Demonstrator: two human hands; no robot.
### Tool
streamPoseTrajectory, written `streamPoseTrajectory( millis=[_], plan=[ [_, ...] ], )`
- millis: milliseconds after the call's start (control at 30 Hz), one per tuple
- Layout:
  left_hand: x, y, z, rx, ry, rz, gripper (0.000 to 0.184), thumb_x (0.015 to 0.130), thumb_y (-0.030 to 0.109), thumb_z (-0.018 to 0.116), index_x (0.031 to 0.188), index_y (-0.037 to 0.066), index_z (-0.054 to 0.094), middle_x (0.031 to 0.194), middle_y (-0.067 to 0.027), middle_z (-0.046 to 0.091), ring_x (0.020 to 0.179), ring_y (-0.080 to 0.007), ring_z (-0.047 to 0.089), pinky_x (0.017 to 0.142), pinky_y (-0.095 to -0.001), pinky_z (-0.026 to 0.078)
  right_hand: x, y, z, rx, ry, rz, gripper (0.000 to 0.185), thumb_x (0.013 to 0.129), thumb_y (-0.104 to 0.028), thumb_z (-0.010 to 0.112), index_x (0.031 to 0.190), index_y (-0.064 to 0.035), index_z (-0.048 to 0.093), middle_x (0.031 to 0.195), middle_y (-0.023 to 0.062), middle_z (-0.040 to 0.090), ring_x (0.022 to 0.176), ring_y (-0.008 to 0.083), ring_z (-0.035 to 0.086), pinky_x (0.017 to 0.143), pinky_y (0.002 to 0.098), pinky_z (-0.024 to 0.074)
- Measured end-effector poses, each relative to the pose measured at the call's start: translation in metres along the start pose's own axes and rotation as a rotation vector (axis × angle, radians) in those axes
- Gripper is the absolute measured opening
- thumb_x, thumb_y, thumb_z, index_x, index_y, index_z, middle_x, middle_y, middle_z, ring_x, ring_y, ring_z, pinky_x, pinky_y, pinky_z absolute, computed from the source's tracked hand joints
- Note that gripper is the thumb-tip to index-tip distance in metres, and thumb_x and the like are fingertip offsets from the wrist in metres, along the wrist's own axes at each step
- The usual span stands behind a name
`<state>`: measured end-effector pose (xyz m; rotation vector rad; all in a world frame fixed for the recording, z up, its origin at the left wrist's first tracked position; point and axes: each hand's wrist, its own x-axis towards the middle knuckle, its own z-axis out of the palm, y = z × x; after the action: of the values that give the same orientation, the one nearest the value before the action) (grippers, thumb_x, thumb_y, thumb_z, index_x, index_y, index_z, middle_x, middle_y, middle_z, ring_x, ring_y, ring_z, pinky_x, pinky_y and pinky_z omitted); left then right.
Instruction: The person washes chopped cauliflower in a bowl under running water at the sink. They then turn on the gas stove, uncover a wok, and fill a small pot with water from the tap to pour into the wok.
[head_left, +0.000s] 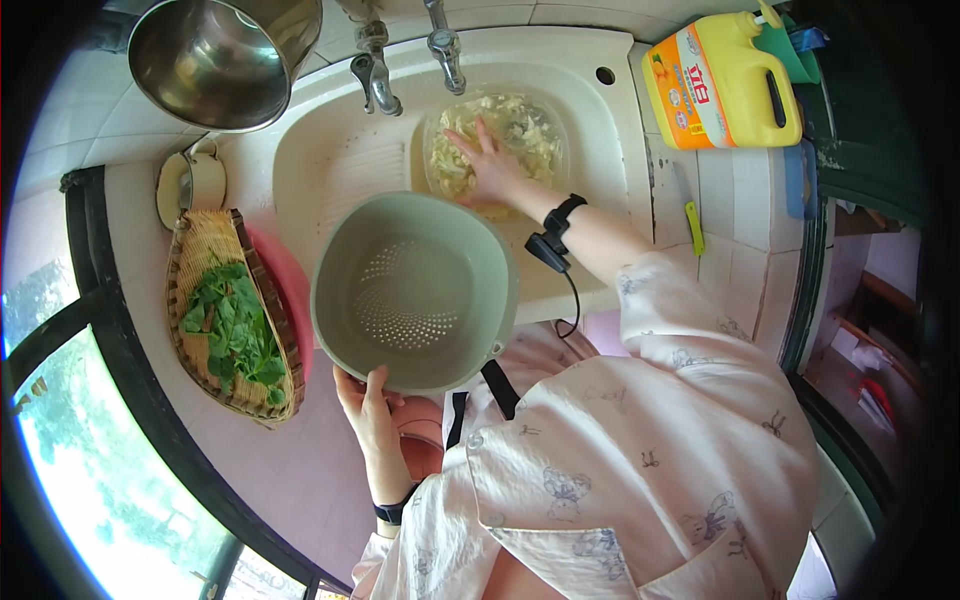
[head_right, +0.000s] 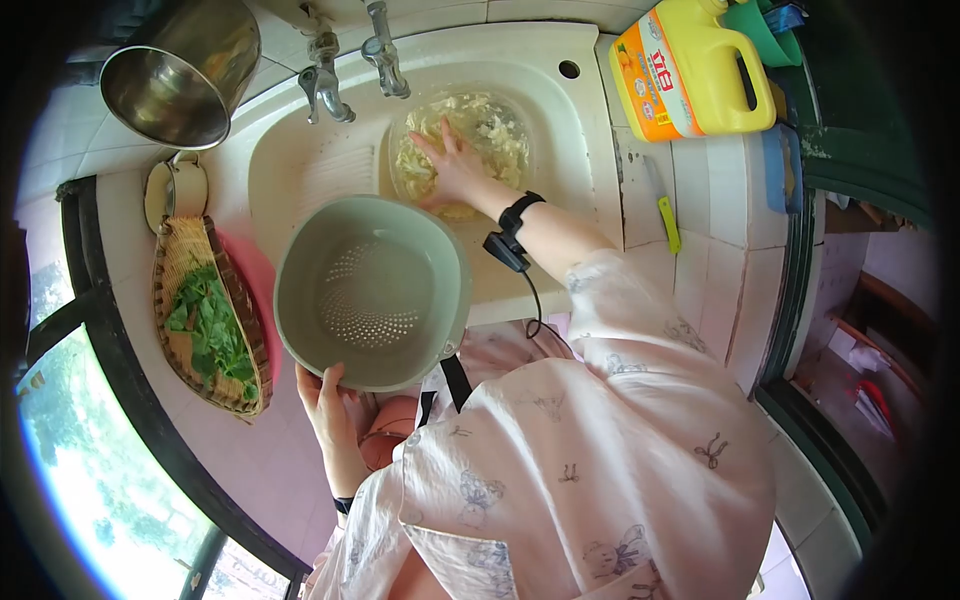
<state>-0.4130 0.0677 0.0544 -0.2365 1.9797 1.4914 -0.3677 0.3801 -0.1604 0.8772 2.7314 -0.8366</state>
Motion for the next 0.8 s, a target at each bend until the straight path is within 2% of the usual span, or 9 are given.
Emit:
streamPoseTrajectory(
  millis=[67,200,267,400,467,567,700,767,800],
  plan=[
    [0.001,0.000,-0.001,0.011,0.000,0.011,0.028,0.080,-0.001,0.057,0.107,0.003,0.051,0.081,-0.0027,0.056,0.051,-0.0089,0.048,0.042,-0.0214,0.035,0.006,-0.007,0.006,-0.190,0.010,0.040,0.118,0.054,-0.052,0.081,0.148,-0.0325,0.013,0.147,0.0345,0.010,0.114,0.0467,0.051,0.087,0.0465,0.0496],
    [0.001,-0.004,-0.008,0.015,-0.015,0.019,0.030,0.082,0.000,0.059,0.110,0.001,0.047,0.084,-0.0032,0.054,0.049,-0.0075,0.048,0.039,-0.0194,0.039,0.014,-0.002,0.009,-0.119,-0.083,0.105,0.106,0.060,-0.046,0.079,0.147,-0.0338,0.020,0.147,0.0328,0.014,0.101,0.0443,0.059,0.079,0.0426,0.0527],
    [0.000,-0.006,-0.007,0.005,-0.018,0.017,0.029,0.083,0.000,0.058,0.110,0.001,0.047,0.084,-0.0032,0.054,0.049,-0.0073,0.048,0.039,-0.0193,0.039,0.015,0.005,0.013,-0.081,-0.043,0.081,0.097,0.063,-0.041,0.078,0.145,-0.0325,0.026,0.142,0.0330,0.023,0.088,0.0403,0.064,0.073,0.0398,0.0536],
    [0.000,-0.008,-0.007,0.017,-0.002,0.028,0.027,0.082,-0.001,0.057,0.107,0.002,0.049,0.082,-0.0029,0.054,0.050,-0.0081,0.049,0.040,-0.0205,0.038,0.014,0.009,0.001,-0.097,-0.128,0.036,0.097,0.065,-0.040,0.075,0.146,-0.0331,0.022,0.139,0.0340,0.026,0.091,0.0406,0.063,0.075,0.0403,0.0532],
    [-0.003,-0.007,-0.006,0.029,0.017,0.017,0.025,0.080,-0.002,0.056,0.105,0.003,0.050,0.080,-0.0026,0.056,0.052,-0.0088,0.049,0.042,-0.0217,0.036,0.013,0.007,-0.005,-0.150,-0.234,0.048,0.101,0.065,-0.036,0.074,0.148,-0.0300,0.016,0.144,0.0349,0.019,0.100,0.0414,0.061,0.082,0.0406,0.0519],
    [-0.002,-0.004,-0.004,0.016,-0.006,0.007,0.025,0.081,-0.002,0.055,0.105,0.003,0.050,0.079,-0.0029,0.056,0.051,-0.0089,0.049,0.042,-0.0222,0.037,0.015,0.008,-0.002,-0.129,-0.196,0.111,0.105,0.067,-0.036,0.073,0.149,-0.0308,0.008,0.146,0.0339,0.016,0.102,0.0420,0.060,0.085,0.0407,0.0510],
    [0.010,-0.014,-0.009,-0.054,-0.058,-0.027,0.023,0.082,0.001,0.057,0.104,0.003,0.049,0.079,-0.0038,0.057,0.051,-0.0104,0.051,0.042,-0.0228,0.039,-0.003,-0.011,-0.033,-0.103,-0.259,0.201,0.102,0.069,-0.035,0.075,0.148,-0.0326,0.011,0.146,0.0335,0.017,0.102,0.0432,0.060,0.084,0.0413,0.0512],
    [0.021,-0.018,-0.011,-0.103,-0.105,-0.035,0.022,0.082,0.002,0.058,0.102,0.003,0.049,0.081,-0.0043,0.057,0.052,-0.0113,0.052,0.042,-0.0228,0.040,-0.025,-0.005,-0.060,0.056,-0.226,0.064,0.083,0.075,-0.029,0.072,0.145,-0.0219,0.028,0.142,0.0271,0.033,0.102,0.0354,0.062,0.085,0.0384,0.0514],
    [0.025,-0.018,-0.011,-0.118,-0.122,-0.075,0.021,0.081,0.002,0.058,0.100,0.003,0.050,0.080,-0.0046,0.057,0.053,-0.0116,0.052,0.043,-0.0228,0.041,-0.029,0.008,-0.053,0.342,-0.105,0.057,0.068,0.078,-0.025,0.071,0.137,-0.0149,0.040,0.134,0.0236,0.044,0.097,0.0305,0.064,0.082,0.0357,0.0525]
  ],
)
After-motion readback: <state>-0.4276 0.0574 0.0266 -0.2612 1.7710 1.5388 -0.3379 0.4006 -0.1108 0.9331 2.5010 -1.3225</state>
